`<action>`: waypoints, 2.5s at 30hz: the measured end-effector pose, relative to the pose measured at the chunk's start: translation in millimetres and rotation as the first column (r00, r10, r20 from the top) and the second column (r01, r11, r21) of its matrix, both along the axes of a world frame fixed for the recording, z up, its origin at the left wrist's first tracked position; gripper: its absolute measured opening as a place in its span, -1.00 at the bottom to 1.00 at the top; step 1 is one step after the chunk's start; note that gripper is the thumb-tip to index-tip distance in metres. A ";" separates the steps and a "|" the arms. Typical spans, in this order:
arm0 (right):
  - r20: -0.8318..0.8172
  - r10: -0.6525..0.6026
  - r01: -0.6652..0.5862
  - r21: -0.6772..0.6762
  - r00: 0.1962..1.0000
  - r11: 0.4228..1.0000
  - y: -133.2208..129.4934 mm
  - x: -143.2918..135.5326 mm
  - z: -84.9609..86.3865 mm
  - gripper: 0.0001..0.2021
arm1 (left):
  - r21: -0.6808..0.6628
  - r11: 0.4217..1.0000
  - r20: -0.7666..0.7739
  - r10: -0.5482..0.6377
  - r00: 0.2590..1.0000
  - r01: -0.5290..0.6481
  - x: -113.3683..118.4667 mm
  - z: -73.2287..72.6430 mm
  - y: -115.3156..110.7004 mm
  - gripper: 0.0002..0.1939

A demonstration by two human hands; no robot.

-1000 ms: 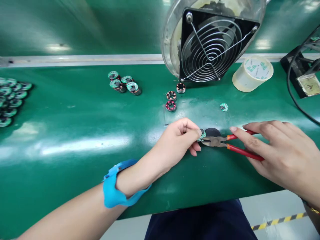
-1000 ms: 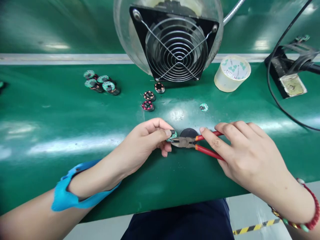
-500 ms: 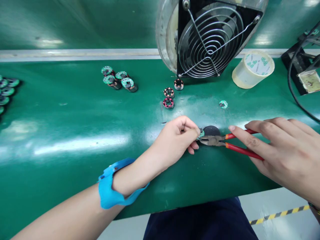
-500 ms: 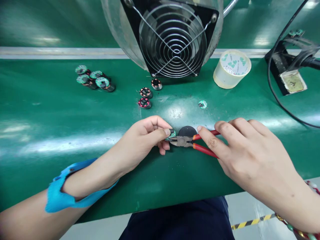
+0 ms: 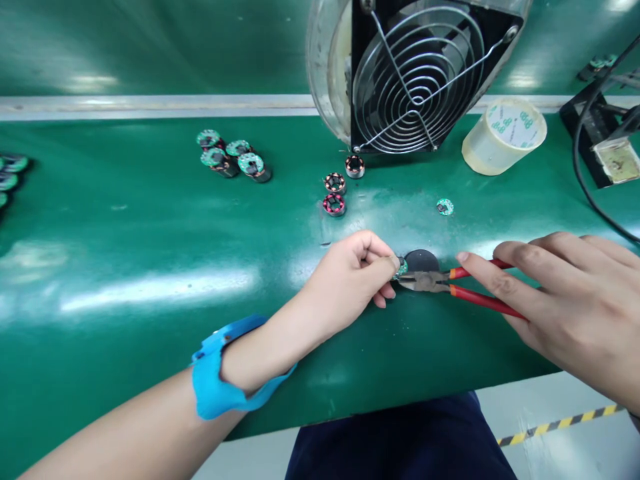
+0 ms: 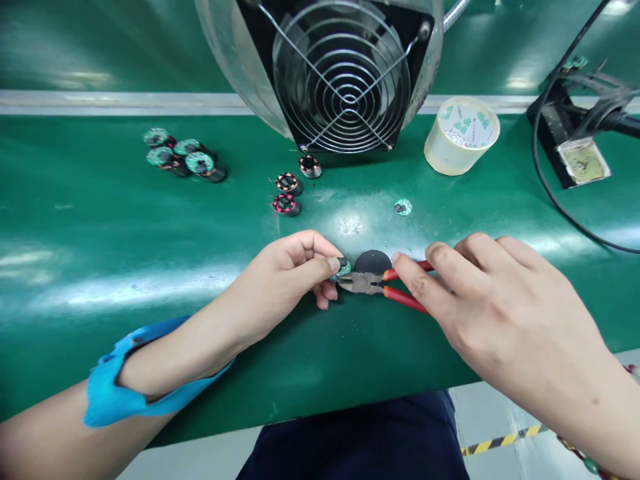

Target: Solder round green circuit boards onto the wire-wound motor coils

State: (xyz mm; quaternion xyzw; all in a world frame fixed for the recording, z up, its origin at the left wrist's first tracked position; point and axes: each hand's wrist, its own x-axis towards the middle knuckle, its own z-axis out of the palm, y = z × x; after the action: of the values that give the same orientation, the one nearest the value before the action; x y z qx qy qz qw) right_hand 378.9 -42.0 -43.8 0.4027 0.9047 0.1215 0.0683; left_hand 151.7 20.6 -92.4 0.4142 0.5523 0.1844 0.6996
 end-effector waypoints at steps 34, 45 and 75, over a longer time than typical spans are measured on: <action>-0.143 -0.051 0.069 0.123 0.988 0.990 -2.2 -3.4 -17.8 -0.61 | -0.022 0.999 0.066 0.034 0.997 -0.033 -1.0 -2.7 -0.2 -0.90; -0.069 -0.028 0.038 0.151 0.997 0.988 -2.4 -6.6 -8.6 -0.69 | -0.024 0.999 0.057 0.027 0.998 -0.026 -0.9 -3.3 0.1 -0.88; -0.381 -0.258 0.301 0.058 0.888 0.952 -23.7 -4.2 -45.1 -0.53 | -0.187 0.963 0.438 0.259 0.861 -0.194 -1.5 -6.5 -7.5 -0.92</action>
State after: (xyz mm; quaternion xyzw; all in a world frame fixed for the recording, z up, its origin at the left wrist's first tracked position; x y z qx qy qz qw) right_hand 374.7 -65.7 -88.9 0.5477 0.8252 0.0844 -0.1091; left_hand 150.2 13.2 -98.8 0.2420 0.4276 0.3199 0.8101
